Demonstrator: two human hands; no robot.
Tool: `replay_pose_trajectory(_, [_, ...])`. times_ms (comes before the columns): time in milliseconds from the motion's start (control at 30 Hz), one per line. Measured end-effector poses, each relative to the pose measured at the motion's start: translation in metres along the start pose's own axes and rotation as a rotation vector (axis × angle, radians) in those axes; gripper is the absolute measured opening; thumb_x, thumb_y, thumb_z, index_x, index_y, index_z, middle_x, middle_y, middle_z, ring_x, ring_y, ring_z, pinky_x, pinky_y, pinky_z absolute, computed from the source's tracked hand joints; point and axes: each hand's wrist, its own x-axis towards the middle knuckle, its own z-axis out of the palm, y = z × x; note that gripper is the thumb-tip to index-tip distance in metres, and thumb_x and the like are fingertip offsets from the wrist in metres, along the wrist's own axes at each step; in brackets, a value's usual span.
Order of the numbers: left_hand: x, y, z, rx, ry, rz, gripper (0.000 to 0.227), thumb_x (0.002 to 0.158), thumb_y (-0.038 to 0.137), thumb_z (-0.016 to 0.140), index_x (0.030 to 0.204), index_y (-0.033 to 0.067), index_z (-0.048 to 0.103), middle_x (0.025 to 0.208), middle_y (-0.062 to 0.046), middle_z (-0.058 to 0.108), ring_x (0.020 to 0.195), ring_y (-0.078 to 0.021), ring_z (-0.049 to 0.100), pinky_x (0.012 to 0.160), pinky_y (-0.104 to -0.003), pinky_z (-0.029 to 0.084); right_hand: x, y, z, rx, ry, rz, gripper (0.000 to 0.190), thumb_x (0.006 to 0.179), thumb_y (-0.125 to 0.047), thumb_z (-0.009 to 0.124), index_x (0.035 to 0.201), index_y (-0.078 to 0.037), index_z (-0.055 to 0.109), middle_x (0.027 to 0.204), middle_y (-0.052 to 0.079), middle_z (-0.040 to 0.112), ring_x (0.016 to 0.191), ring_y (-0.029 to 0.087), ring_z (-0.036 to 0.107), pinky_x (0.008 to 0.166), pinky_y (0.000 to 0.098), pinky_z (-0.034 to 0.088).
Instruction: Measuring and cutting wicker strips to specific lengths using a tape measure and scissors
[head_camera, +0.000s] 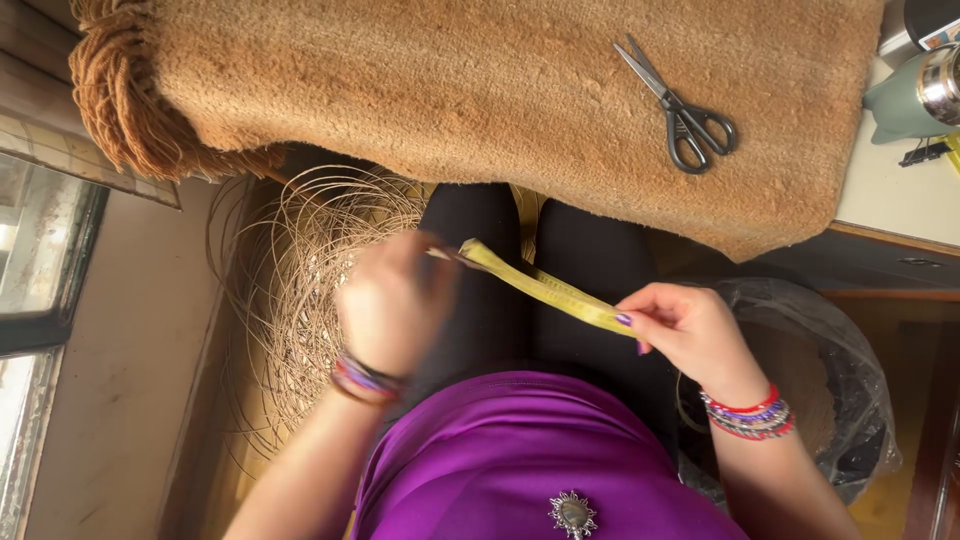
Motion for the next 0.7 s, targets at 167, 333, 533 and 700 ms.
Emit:
replay_pose_trajectory(167, [-0.011, 0.069, 0.021, -0.399, -0.125, 0.440, 0.018, 0.085, 0.032, 0.077, 0.100, 0.0221, 0.073, 0.113, -0.001, 0.069, 0.119, -0.0290, 0.062, 0.101, -0.046, 0.046, 0.008, -0.015, 0.022, -0.115, -0.082, -0.067, 0.012, 0.081, 0.000, 0.074, 0.092, -0.002, 0.081, 0.062, 0.008, 0.075, 0.047, 0.011, 0.067, 0.048, 0.0259, 0.056])
replay_pose_trajectory(333, [-0.012, 0.074, 0.054, -0.547, -0.326, 0.403, 0.007, 0.087, 0.029, 0.075, 0.090, 0.0227, 0.074, 0.108, 0.008, 0.068, 0.126, -0.0195, 0.058, 0.109, -0.042, 0.034, 0.012, -0.024, 0.019, -0.136, -0.065, -0.061, 0.012, 0.083, -0.001, 0.073, 0.092, -0.004, 0.081, 0.065, 0.007, 0.078, 0.048, 0.010, 0.068, 0.050, 0.0254, 0.058])
replay_pose_trajectory(533, [-0.002, 0.054, 0.054, -0.486, -0.276, 0.437, 0.010, 0.085, 0.033, 0.078, 0.082, 0.0255, 0.072, 0.118, 0.011, 0.064, 0.136, -0.0192, 0.048, 0.108, -0.051, 0.030, 0.019, -0.007, 0.010, 0.004, -0.075, -0.053, 0.015, 0.085, -0.001, 0.073, 0.098, 0.000, 0.081, 0.064, 0.011, 0.076, 0.047, 0.010, 0.066, 0.049, 0.0273, 0.057])
replay_pose_trajectory(700, [0.010, 0.014, 0.042, -0.414, -0.209, 0.422, 0.010, 0.088, 0.034, 0.076, 0.085, 0.0246, 0.075, 0.123, 0.005, 0.064, 0.140, -0.0293, 0.045, 0.108, -0.056, 0.029, 0.016, 0.008, -0.019, 0.082, -0.106, -0.013, 0.015, 0.085, -0.001, 0.070, 0.094, 0.006, 0.079, 0.065, 0.016, 0.076, 0.044, 0.011, 0.061, 0.047, 0.0286, 0.056])
